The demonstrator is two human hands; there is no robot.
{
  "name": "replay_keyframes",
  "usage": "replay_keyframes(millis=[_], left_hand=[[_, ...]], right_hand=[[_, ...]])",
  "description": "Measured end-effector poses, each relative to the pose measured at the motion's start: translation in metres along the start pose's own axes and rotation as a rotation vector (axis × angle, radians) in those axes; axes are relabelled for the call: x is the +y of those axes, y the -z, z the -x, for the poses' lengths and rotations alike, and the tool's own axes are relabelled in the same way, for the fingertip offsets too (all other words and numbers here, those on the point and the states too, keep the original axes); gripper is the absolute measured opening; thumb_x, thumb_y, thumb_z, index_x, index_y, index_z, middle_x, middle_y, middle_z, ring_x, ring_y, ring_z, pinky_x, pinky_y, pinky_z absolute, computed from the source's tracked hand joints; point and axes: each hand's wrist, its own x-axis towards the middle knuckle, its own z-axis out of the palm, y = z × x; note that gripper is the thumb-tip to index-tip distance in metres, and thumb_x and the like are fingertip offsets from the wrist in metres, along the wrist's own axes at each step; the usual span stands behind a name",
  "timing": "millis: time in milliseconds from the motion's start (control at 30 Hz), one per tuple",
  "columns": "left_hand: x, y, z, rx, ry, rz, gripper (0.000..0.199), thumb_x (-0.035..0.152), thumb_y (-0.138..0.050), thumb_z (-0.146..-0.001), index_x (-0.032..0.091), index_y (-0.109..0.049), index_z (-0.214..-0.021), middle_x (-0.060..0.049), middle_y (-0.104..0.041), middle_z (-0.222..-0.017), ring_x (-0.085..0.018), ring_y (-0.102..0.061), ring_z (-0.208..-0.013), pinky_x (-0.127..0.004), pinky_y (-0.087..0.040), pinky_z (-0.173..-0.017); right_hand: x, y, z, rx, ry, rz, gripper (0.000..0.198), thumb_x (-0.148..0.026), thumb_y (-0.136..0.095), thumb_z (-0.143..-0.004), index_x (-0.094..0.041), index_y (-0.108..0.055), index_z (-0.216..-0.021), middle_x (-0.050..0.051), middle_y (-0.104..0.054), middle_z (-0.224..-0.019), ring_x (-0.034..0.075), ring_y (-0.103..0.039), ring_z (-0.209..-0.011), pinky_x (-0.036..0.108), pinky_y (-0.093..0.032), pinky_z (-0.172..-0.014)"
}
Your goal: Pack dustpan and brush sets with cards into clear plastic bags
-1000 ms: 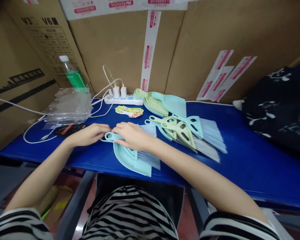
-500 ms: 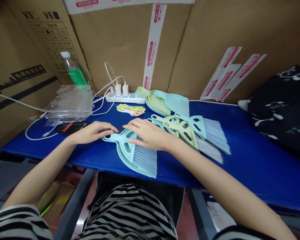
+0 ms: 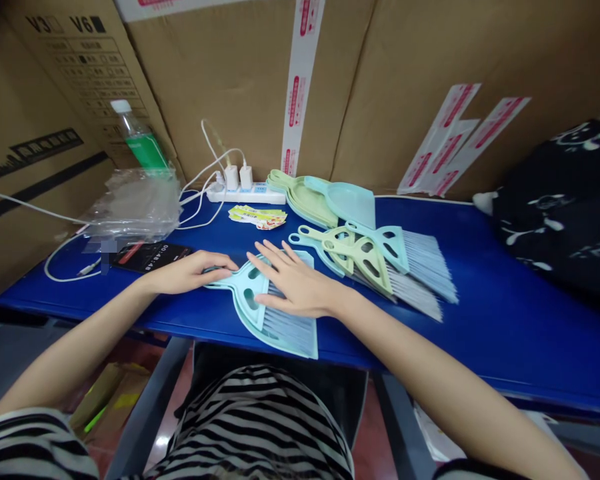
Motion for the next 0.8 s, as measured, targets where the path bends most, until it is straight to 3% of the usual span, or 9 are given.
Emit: replay_keyframes(millis=[167, 533, 800], left_hand=[[-0.0022, -0.0001, 0.0008, -0.004, 0.013, 0.041, 0.024, 0.027, -0.048, -0.096, 0.014, -0.068, -0.101, -0.006, -0.072, -0.097, -0.014, -0.062, -0.083, -0.024, -0.046, -0.079], [-0.0037, -0.0028, 0.0008, 0.026, 0.036, 0.024, 0.022, 0.028, -0.054, -0.094, 0.015, -0.069, -0.102, -0.007, -0.074, -0.100, -0.017, -0.065, -0.088, -0.027, -0.049, -0.083], [0.0009, 0.0004, 0.0011, 0.004, 0.015, -0.081, 0.021, 0.026, -0.049, -0.097, 0.016, -0.068, -0.103, -0.005, -0.074, -0.099, -0.015, -0.065, -0.085, -0.025, -0.048, -0.082]], right_hand=[[0.0002, -0.0024, -0.0007, 0.002, 0.014, -0.009, 0.077, -0.062, -0.030, -0.100, -0.023, -0.005, -0.161, 0.014, -0.006, -0.166, 0.030, 0.003, -0.152, 0.062, -0.004, -0.121], [-0.0003, -0.0028, -0.0011, -0.009, 0.003, 0.015, 0.080, -0.067, -0.024, -0.098, -0.017, -0.014, -0.160, 0.020, -0.006, -0.165, 0.030, 0.004, -0.151, 0.061, -0.004, -0.120], [0.0029, -0.0031, -0.0037, 0.033, 0.016, 0.034, 0.081, -0.068, -0.027, -0.097, -0.017, -0.020, -0.160, 0.019, -0.015, -0.164, 0.030, -0.006, -0.152, 0.059, -0.011, -0.121]])
